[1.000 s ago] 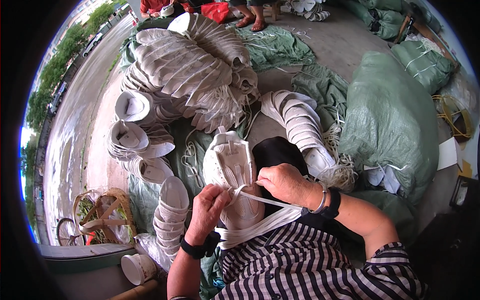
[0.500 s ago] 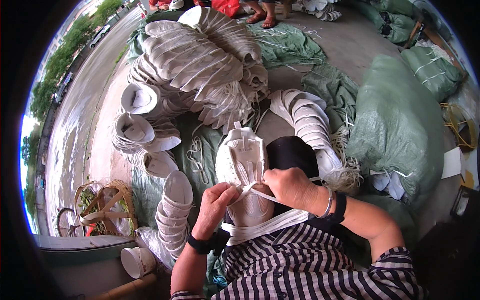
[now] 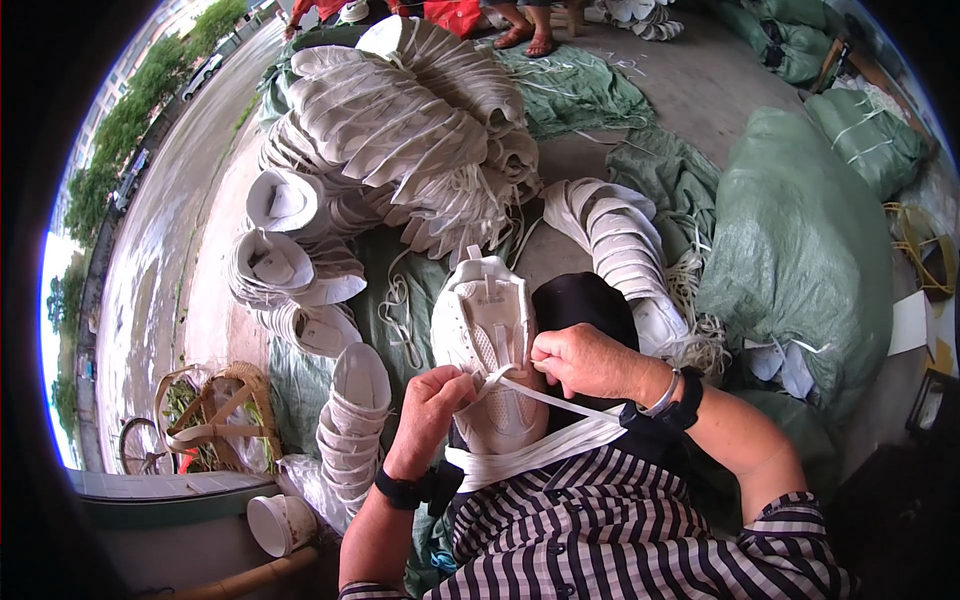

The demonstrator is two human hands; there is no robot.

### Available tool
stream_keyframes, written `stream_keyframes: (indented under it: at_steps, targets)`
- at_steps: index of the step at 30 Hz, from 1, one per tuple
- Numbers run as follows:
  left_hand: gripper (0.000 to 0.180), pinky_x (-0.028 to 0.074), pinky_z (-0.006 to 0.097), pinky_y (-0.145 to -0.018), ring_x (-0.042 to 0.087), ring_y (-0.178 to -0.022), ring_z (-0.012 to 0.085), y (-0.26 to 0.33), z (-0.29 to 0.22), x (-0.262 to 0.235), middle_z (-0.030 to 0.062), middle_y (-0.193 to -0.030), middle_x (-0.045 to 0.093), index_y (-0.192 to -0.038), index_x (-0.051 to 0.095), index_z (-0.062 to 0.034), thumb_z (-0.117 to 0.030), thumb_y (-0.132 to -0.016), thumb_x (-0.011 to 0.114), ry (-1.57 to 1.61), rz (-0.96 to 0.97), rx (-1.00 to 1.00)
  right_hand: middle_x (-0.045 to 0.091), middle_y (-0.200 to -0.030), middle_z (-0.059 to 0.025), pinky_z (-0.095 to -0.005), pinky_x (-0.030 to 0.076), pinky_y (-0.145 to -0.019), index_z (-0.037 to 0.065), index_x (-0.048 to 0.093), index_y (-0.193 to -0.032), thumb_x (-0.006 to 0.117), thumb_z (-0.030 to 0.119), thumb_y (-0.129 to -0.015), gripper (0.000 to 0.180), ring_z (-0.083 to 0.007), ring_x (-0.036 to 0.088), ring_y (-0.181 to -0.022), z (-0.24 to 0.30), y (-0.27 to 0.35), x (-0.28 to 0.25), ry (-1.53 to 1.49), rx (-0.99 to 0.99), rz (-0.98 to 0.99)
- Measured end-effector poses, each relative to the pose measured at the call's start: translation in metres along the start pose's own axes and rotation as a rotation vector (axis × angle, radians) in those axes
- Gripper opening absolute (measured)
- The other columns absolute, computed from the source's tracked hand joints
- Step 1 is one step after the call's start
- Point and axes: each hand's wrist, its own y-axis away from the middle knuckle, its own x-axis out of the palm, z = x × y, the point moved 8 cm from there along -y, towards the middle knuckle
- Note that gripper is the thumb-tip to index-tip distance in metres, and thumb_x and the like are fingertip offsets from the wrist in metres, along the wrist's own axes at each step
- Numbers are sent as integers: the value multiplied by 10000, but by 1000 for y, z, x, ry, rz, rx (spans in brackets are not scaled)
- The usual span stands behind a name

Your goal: Lacing white canvas shoes in a shoe manufacturing facility.

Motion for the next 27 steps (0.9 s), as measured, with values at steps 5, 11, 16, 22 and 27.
stream_keyframes:
  at_steps: [5, 11, 16, 22, 27]
  targets:
    - [91, 416, 320, -596, 538, -674, 218, 9, -56, 17, 44, -679, 548, -678, 583, -59, -112, -750, 594, -978, -359, 603, 618, -677, -138, -334, 496, -517, 6, 579, -846, 530, 117, -868, 124, -236, 611, -510, 4, -1, -4, 156, -178, -84]
    - [182, 424, 414, -782, 500, -878, 294, 13, -91, 32, 89, -853, 530, -790, 597, -73, -93, -627, 677, -1327, -121, 638, 546, -821, -128, -420, 500, -619, 64, 562, -781, 551, 187, -794, 125, -324, 613, -782, 52, 20, -12, 651, -586, -396]
    - [324, 400, 424, -898, 457, -1077, 298, 8, -106, 53, 84, -1067, 507, -869, 609, -110, -72, -570, 729, -1447, 187, 872, 497, -893, -36, -300, 401, -623, 107, 571, -753, 519, 212, -776, 120, -180, 506, -879, 59, 13, 8, 1090, -718, -384]
    - [344, 461, 390, -743, 556, -883, 236, -10, -97, 60, 27, -854, 574, -889, 596, -125, -194, -603, 774, -1562, 455, 841, 487, -924, -108, -355, 419, -711, 82, 580, -801, 539, 202, -752, 136, -238, 532, -900, 44, -4, 8, 1011, -672, -130]
    - [158, 456, 424, -703, 555, -802, 272, -10, -83, 70, 57, -857, 586, -839, 637, -114, -202, -711, 668, -1754, 293, 751, 488, -975, -133, -389, 448, -750, 43, 593, -814, 573, 114, -717, 122, -295, 543, -913, 35, -12, -4, 752, -668, -72]
